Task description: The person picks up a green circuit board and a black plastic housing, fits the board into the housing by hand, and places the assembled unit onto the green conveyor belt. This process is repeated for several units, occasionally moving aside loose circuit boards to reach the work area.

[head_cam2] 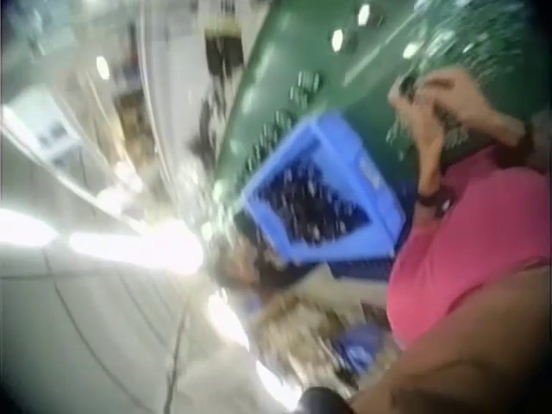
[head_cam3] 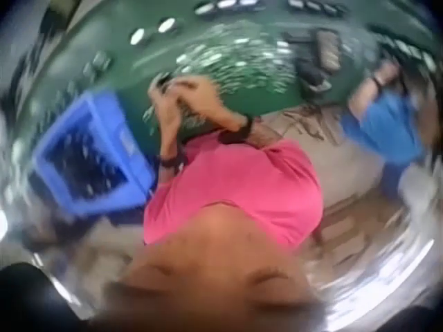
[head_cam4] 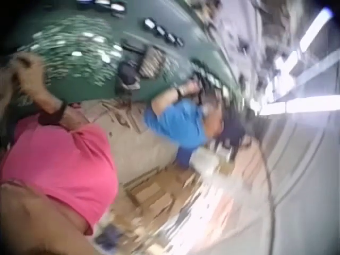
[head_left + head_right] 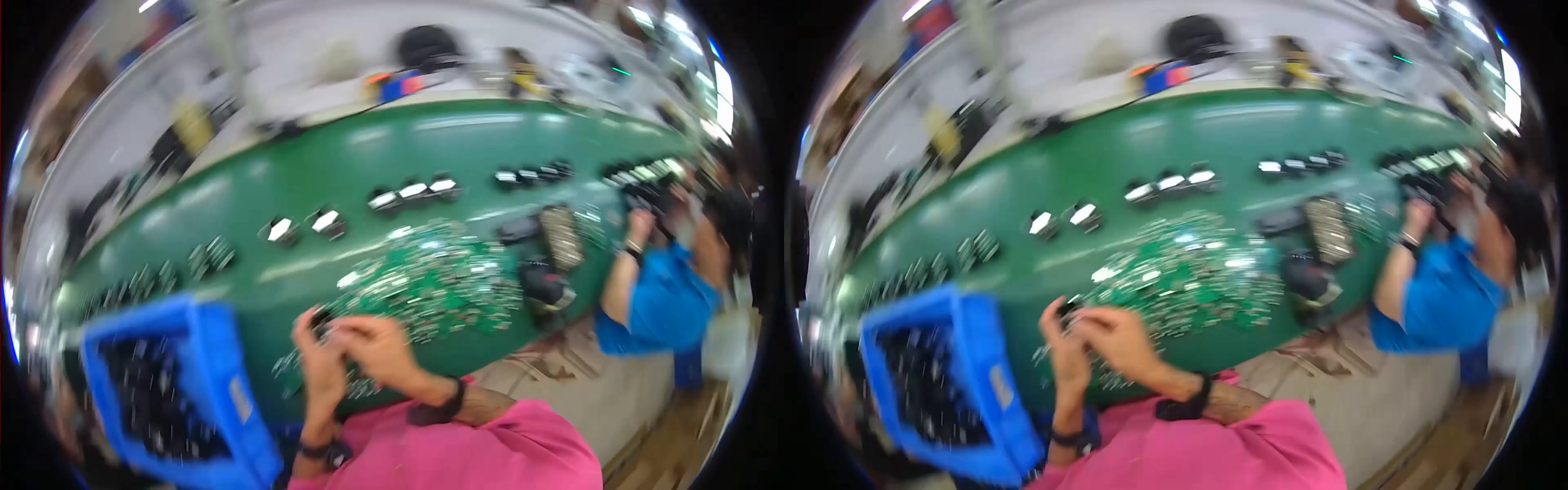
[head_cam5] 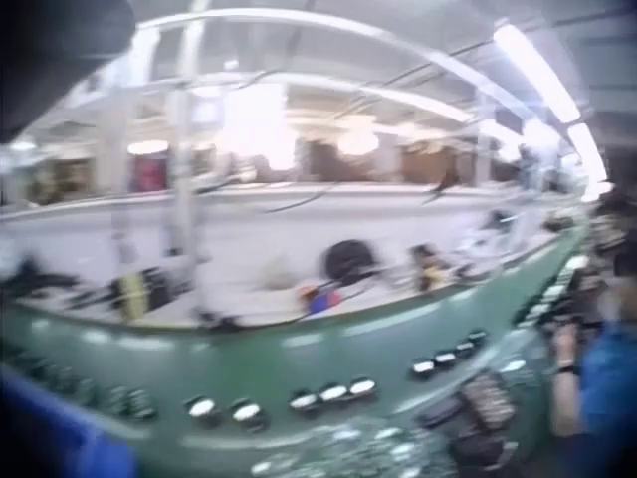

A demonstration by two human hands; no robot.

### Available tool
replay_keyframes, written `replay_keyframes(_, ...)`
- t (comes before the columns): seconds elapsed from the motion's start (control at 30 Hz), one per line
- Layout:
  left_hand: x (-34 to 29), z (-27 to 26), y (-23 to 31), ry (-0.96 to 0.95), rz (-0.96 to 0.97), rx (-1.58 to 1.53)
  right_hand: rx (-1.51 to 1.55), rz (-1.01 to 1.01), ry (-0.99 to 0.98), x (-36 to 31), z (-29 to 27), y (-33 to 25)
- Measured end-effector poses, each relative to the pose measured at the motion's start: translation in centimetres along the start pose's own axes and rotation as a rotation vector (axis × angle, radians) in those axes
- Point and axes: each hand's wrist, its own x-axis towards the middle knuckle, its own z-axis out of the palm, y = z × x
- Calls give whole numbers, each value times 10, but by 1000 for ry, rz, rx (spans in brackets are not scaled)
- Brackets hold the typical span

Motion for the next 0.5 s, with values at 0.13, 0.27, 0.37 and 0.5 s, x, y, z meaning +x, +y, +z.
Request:
replay_keyframes(0.13,0,5,22,-61,150,122,46,-179,62,4,-2,19)
replay_keyframes(0.27,-4,0,18,-11,164,147,71,-146,-13,6,3,22)
replay_keyframes(0.37,-2,-1,13,-34,207,187,1,-243,-43,10,2,28)
replay_keyframes(0.5,-2,-1,21,-66,236,203,-183,-471,-12,8,-6,23)
